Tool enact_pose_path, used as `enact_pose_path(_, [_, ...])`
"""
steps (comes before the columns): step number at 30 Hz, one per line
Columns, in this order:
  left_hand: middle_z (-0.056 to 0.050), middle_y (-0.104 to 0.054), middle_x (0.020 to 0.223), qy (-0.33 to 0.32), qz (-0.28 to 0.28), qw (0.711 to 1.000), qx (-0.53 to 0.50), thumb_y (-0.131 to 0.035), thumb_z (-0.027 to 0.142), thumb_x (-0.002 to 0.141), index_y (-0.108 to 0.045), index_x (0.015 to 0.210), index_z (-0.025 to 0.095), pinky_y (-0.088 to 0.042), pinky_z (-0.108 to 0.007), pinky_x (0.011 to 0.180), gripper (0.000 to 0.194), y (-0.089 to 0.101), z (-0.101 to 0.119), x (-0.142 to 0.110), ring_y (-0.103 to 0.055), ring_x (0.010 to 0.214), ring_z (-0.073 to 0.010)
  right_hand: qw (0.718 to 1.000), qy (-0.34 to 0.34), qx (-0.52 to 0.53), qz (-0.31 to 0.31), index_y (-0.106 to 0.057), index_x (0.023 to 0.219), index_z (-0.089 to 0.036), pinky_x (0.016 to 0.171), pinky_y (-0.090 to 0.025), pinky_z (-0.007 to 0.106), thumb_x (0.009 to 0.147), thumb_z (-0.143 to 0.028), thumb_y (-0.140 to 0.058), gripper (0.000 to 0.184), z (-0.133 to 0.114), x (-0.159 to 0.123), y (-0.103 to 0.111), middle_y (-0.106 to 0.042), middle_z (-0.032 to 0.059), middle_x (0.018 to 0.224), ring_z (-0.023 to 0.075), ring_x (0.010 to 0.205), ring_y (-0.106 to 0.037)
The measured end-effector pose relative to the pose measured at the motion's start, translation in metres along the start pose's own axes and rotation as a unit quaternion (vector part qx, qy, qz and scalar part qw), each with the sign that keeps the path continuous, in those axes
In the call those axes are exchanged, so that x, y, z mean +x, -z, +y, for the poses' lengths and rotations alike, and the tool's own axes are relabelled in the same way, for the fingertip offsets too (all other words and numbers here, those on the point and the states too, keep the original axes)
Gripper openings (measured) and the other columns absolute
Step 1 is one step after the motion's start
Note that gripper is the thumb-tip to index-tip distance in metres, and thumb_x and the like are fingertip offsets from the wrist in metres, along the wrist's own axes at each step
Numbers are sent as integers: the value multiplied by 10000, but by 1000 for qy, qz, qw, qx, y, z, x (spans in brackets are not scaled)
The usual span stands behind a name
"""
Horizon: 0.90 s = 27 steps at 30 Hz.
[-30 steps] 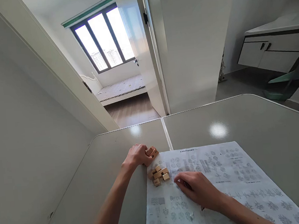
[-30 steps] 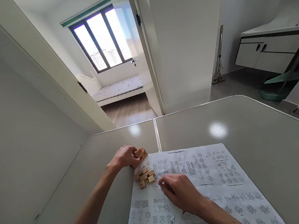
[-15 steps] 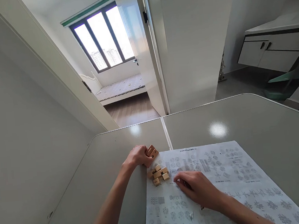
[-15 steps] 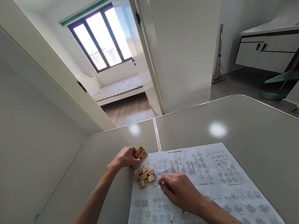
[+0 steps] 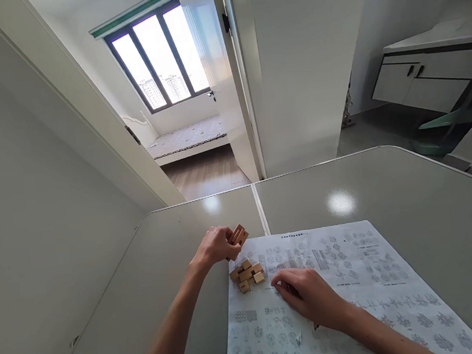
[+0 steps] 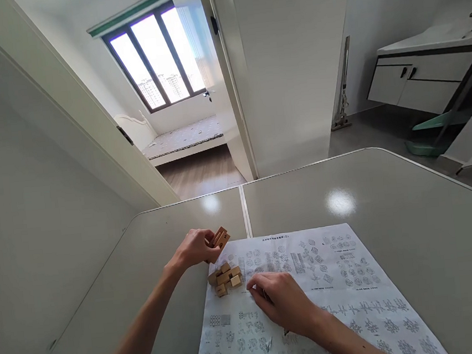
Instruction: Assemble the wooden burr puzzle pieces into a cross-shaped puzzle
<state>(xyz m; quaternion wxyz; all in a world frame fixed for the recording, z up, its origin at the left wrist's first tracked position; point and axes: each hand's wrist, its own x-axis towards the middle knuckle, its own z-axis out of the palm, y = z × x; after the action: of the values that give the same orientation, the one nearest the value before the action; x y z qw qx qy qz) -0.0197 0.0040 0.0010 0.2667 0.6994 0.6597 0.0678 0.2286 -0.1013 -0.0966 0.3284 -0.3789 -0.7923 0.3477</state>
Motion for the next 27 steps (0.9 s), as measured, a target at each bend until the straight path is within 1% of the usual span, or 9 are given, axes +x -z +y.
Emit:
enact_pose_path(4, [-79,-770,882,-45,-49,992,-107,-697,365,753,-771,1001,128,-520,-247,621,351,-4,24,-20,-701,783,-203,995,-58,83,11,-714,955,-211,621,-419,296,1024,-302,-529,217,-3,4,4,-634,-8,674,160,580,-529])
enact_pose_path(7, [-58,-773,913,-95,-137,969,-180,-703,393,787,-793,991,141,-532,-232,672,336,-16,41,-44,-695,812,-186,973,-123,190,51,-718,941,-199,587,-403,284,1014,-422,-569,278,0,8,9,-596,-19,637,156,578,-504])
enact_pose_path(10, [-38,-751,882,-131,-310,888,-313,-820,369,734,-796,1015,145,-519,-211,642,361,-41,48,-66,-677,788,-170,924,-185,310,122,-724,950,-190,578,-393,261,943,-483,-668,299,5,13,15,-580,-21,670,146,617,-498])
enact_pose_path(13, [-29,-751,851,-119,-372,852,-348,-918,375,648,-811,1012,175,-562,-229,672,429,-72,47,-80,-693,773,-173,857,-256,413,171,-728,993,-172,491,-300,227,855,-540,-762,394,9,16,22,-527,-45,629,104,533,-396])
enact_pose_path(15, [-44,-758,863,-105,-353,841,-396,-895,428,686,-810,1012,173,-584,-268,729,422,-90,45,-84,-715,789,-189,820,-281,461,190,-730,988,-163,474,-274,215,792,-533,-822,429,10,17,25,-523,-48,629,87,517,-365])
enact_pose_path(18, [-73,-771,907,-124,-265,834,-467,-869,423,704,-798,1000,140,-589,-327,839,416,-106,42,-85,-733,858,-226,788,-289,506,199,-731,982,-162,466,-278,213,742,-483,-864,422,11,17,29,-522,-48,633,86,516,-356])
enact_pose_path(23, [-71,-802,991,-142,-125,895,-403,-762,227,724,-805,1058,154,-586,-304,842,345,-107,38,-79,-722,886,-217,770,-284,532,207,-726,989,-176,440,-270,228,752,-441,-843,375,16,17,30,-510,-53,613,106,509,-362])
enact_pose_path(25, [-65,-807,1021,-143,-83,917,-362,-740,211,734,-803,1081,171,-596,-314,860,354,-105,36,-76,-722,873,-208,767,-282,540,201,-722,979,-179,442,-275,224,765,-429,-840,350,16,17,30,-508,-55,610,101,509,-357])
enact_pose_path(27, [-47,-809,966,-147,-52,931,-329,-737,216,751,-801,1062,178,-588,-358,962,321,-104,31,-71,-729,832,-196,764,-282,545,198,-720,971,-178,446,-277,217,769,-423,-848,343,15,17,31,-505,-58,607,94,508,-350])
